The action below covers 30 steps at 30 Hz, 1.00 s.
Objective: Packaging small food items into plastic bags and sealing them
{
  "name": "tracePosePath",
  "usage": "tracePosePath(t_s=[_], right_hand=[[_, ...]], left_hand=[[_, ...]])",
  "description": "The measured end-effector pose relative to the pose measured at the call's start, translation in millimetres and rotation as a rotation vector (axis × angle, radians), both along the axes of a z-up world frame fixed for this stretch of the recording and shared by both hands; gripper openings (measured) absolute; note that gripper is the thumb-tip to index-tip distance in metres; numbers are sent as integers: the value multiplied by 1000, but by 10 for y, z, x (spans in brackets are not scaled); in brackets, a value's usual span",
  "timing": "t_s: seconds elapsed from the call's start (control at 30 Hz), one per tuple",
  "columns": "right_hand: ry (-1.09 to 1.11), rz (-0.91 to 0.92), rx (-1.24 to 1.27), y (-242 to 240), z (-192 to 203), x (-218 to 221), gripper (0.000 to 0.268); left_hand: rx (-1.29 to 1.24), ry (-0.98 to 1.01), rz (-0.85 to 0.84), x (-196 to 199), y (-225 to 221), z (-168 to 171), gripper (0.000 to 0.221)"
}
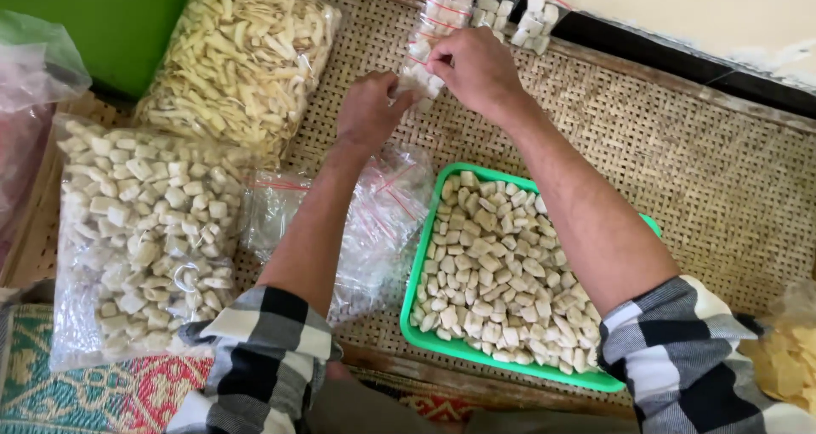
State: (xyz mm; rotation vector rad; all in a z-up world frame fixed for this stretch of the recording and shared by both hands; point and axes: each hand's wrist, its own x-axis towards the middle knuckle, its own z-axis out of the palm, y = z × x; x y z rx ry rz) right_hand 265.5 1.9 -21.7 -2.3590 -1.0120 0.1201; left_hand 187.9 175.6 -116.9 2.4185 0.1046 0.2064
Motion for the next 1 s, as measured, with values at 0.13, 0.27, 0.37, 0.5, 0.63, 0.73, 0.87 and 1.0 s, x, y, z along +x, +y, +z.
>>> tracePosePath(t_s=[0.13,0.27,0.37,0.5,0.63,0.73,0.87,1.0], right_hand=[[-9,-6,2,87,-200,111,7],[-66,-26,-56,111,-382,225,7],[-139,-41,-78,130,-435,300,10],[-227,-59,-141,99,-241,174,29],[-341,-80,-50,-119,-27,-370,30],[-264,-144,100,-255,57,-1075,31],[-153,-52,-65,-280,-47,-1976,25],[-188,-125,-186,-216,-165,-2456,41]], left_hand=[[249,231,6,50,-113,114,38],[438,309,-21,191,-194,-43,44],[454,307,-25,274,-188,-113,45],[380,380,-30,206,-158,59,45],[372,380,-37,-133,-87,612,65],[294,258,-44,-553,-6,1069,41],[85,261,16,-1300,-50,1419,28],[-235,215,147,-1961,-158,1530,23]])
